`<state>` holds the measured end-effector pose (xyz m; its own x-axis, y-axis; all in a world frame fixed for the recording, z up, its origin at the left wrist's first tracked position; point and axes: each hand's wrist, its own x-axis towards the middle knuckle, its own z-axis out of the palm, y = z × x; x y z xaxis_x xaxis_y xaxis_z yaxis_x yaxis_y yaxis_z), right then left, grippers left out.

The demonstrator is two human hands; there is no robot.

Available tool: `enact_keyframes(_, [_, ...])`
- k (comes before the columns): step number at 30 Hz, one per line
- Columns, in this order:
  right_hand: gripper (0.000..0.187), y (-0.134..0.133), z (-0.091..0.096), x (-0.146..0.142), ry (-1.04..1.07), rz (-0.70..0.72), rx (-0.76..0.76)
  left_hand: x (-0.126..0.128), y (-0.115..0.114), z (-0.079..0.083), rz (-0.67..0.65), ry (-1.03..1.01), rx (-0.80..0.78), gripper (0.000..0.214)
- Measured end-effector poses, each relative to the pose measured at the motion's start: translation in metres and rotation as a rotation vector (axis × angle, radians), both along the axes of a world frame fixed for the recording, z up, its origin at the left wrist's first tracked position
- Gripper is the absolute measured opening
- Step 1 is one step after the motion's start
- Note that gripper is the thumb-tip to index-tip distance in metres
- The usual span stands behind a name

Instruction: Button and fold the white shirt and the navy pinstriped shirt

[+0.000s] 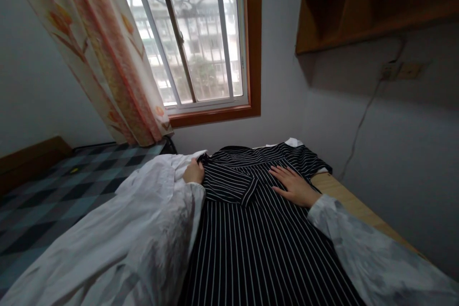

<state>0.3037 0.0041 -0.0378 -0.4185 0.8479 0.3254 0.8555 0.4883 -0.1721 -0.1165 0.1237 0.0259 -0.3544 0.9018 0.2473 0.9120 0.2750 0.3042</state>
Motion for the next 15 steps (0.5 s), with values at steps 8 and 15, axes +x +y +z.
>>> enact_keyframes(8, [0.064, 0.008, 0.005, 0.040, 0.208, -0.160, 0.119, 0.018, -0.025, 0.027, -0.286, 0.237, 0.077, 0.059])
enact_keyframes(15, [0.034, 0.024, 0.004, 0.106, 0.595, -0.683, 0.134, 0.047, -0.101, -0.002, -0.835, 0.238, 0.080, 0.077])
